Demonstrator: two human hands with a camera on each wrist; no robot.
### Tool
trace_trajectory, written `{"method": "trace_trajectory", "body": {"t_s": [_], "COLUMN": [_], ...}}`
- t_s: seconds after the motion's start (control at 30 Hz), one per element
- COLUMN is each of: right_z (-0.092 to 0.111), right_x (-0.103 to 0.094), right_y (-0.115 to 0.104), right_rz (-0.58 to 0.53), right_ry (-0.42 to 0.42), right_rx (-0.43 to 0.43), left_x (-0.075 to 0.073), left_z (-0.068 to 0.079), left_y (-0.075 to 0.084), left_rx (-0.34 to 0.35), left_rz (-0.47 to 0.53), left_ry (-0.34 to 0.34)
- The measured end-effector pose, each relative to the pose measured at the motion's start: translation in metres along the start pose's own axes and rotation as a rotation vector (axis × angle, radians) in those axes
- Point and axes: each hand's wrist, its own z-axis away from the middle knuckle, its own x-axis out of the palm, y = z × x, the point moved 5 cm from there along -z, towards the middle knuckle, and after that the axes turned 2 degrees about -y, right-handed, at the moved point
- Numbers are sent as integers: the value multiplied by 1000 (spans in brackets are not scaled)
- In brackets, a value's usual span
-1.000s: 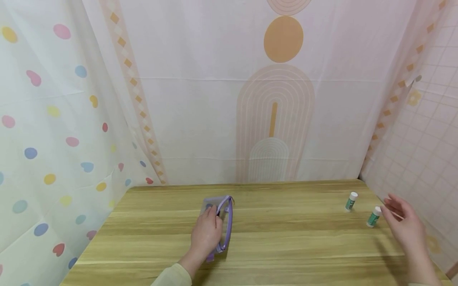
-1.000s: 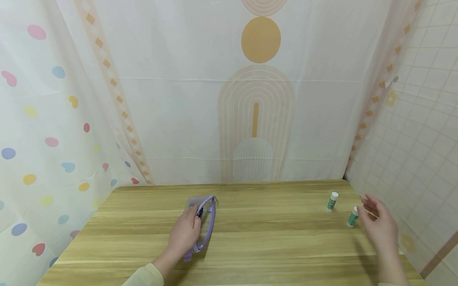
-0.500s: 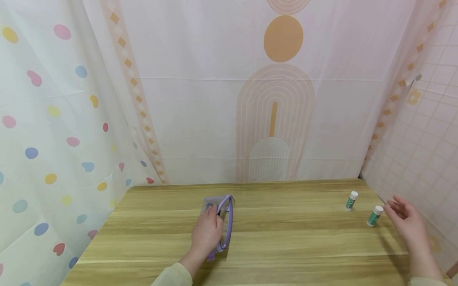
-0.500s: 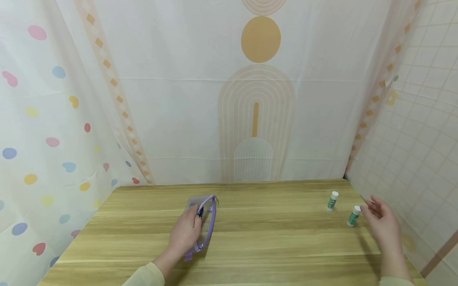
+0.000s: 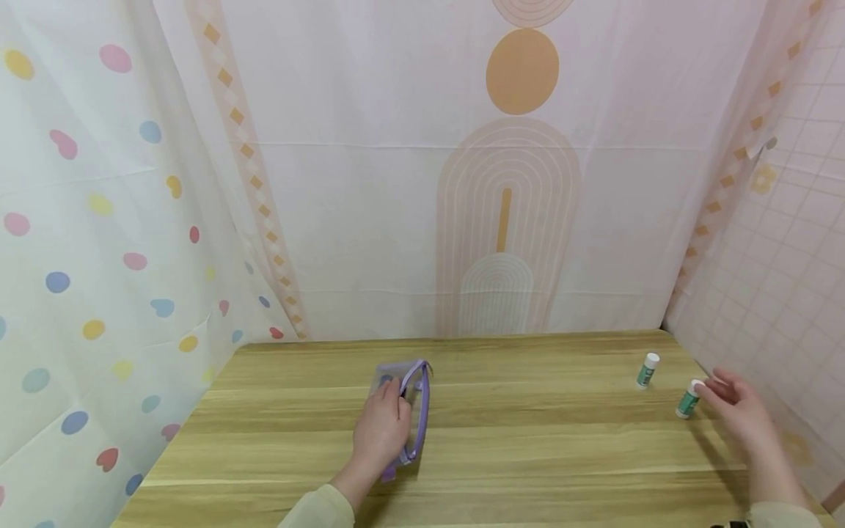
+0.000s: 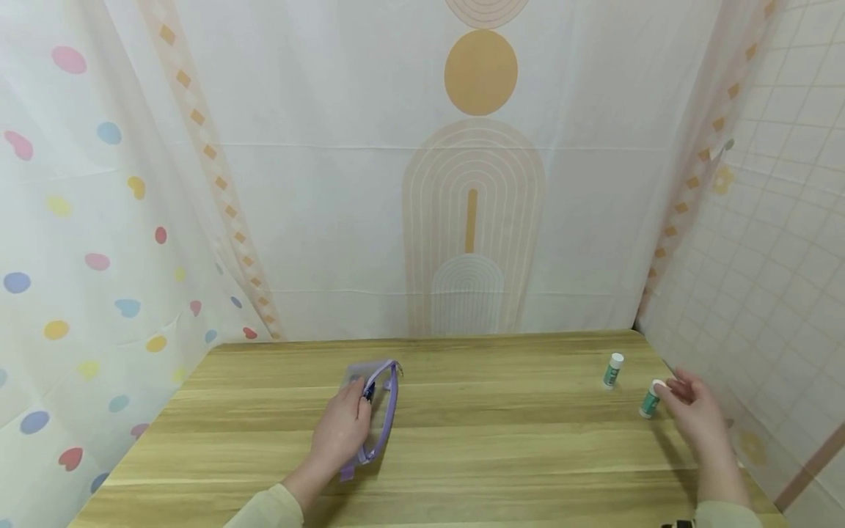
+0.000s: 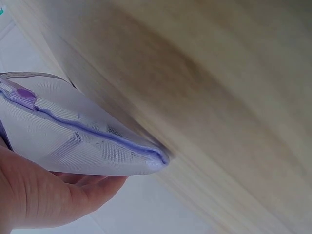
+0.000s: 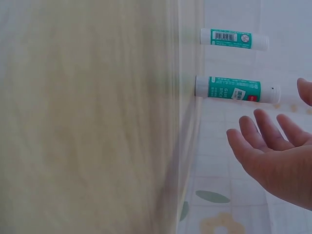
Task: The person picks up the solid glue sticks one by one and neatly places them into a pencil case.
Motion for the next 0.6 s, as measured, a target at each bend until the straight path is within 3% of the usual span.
{"method": "trace_trajectory", "body": {"t_s": [0.6], "right_z": [-7], "right_x": [7], "right_y": [7], "right_rz": [-77], "right_ry": [-115], "right_rx": [50], "left_x": [-1], "left_z": [1], "left_y": [1], "left_rx": [-13], "left_rz": [5], "left_ry": [-13]}}
